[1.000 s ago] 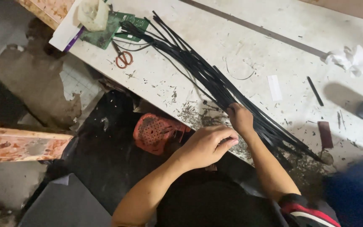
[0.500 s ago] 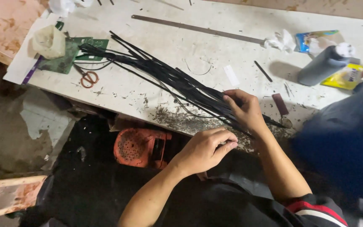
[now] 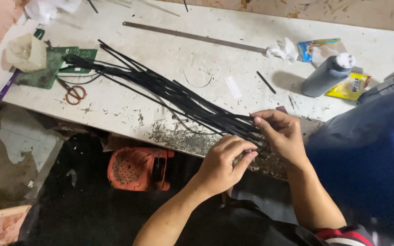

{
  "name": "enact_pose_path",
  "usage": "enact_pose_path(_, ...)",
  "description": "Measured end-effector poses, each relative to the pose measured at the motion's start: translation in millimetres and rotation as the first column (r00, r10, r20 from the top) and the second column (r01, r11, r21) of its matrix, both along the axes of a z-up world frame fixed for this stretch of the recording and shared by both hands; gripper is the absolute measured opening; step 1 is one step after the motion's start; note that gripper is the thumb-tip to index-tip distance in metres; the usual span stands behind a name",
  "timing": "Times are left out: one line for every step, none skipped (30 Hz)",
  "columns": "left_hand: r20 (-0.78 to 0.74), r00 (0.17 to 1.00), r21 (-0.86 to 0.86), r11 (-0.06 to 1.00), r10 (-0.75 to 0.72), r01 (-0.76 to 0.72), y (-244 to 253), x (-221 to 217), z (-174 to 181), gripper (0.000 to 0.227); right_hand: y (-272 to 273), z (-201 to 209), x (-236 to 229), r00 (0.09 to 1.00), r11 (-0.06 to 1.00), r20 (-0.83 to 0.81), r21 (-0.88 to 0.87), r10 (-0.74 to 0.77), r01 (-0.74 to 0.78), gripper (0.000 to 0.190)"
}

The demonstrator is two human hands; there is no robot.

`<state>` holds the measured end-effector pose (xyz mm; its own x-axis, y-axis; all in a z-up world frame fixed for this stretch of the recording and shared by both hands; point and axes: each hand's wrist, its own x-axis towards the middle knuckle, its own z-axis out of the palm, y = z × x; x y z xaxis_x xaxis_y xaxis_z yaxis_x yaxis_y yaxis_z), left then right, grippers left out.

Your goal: The person picks up black cords, coats them with a dark substance using a small roller on a blue container, then hangs the coated cords on a wall-mounted line using colorful clothespins. The process is repeated for multiple cords.

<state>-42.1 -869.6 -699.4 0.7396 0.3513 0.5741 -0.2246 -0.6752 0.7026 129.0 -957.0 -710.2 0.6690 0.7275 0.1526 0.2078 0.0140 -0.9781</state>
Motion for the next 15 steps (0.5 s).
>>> enact_pose_path(0.0, 1.0, 0.007, 1.0, -0.004, 0.004, 7, 10, 1, 0.01, 4, 2, 3, 1.0, 1.0, 0.0, 0.007, -0.004, 0.004, 0.014)
enact_pose_path(0.071, 0.991, 0.07, 0.991, 0.11, -0.115, 13, 21, 2, 0.014, 6, 4, 7, 1.0, 1.0, -0.026, 0.017, 0.002, -0.001, 0.012)
enact_pose_path(0.149, 0.964, 0.122, 0.964, 0.218, -0.237, 19, 32, 2, 0.019, 8, 7, 10, 0.999, 1.0, -0.052, 0.027, 0.008, -0.006, 0.011)
enact_pose_path(0.148, 0.964, 0.12, 0.964, 0.22, -0.238, 21, 42, 7, 0.019, 10, 11, 14, 0.999, 1.0, -0.053, 0.024, 0.009, -0.008, 0.011)
enact_pose_path(0.159, 0.967, 0.103, 0.971, 0.198, -0.216, 24, 52, 12, 0.022, 12, 14, 17, 0.993, 0.998, -0.117, 0.054, 0.017, -0.011, 0.012)
enact_pose_path(0.167, 0.969, 0.088, 0.976, 0.181, -0.197, 26, 60, 16, 0.024, 14, 17, 18, 0.982, 0.996, -0.186, 0.085, 0.031, -0.015, 0.012)
enact_pose_path(0.161, 0.969, 0.087, 0.976, 0.186, -0.202, 29, 67, 9, 0.024, 15, 7, 28, 0.981, 0.996, -0.191, 0.083, 0.035, -0.02, 0.012)
enact_pose_path(0.143, 0.973, 0.071, 0.978, 0.183, -0.194, 31, 74, 3, 0.021, 16, -3, 36, 0.969, 0.989, -0.241, 0.15, 0.056, -0.02, 0.012)
enact_pose_path(0.124, 0.976, 0.055, 0.981, 0.179, -0.187, 32, 79, -3, 0.019, 16, -13, 43, 0.954, 0.976, -0.288, 0.216, 0.08, -0.016, 0.013)
enact_pose_path(0.121, 0.977, 0.057, 0.982, 0.173, -0.181, 34, 83, -6, 0.019, 15, -15, 47, 0.954, 0.976, -0.291, 0.218, 0.075, -0.01, 0.013)
enact_pose_path(0.116, 0.979, 0.032, 0.985, 0.166, -0.171, 35, 87, -8, 0.015, 13, -18, 51, 0.944, 0.969, -0.316, 0.249, 0.091, -0.01, 0.014)
enact_pose_path(0.11, 0.981, 0.007, 0.987, 0.158, -0.16, 35, 90, -11, 0.012, 11, -20, 54, 0.935, 0.96, -0.339, 0.278, 0.106, -0.008, 0.015)
enact_pose_path(0.107, 0.983, 0.008, 0.988, 0.151, -0.153, 36, 91, -7, 0.012, 7, -20, 58, 0.934, 0.96, -0.342, 0.278, 0.1, -0.001, 0.015)
enact_pose_path(0.097, 0.984, -0.003, 0.989, 0.148, -0.148, 38, 91, -2, 0.01, 3, -19, 60, 0.94, 0.959, -0.324, 0.285, 0.103, -0.007, 0.015)
enact_pose_path(0.087, 0.986, -0.014, 0.99, 0.144, -0.143, 40, 92, 2, 0.008, 0, -19, 62, 0.946, 0.957, -0.306, 0.291, 0.106, -0.013, 0.016)
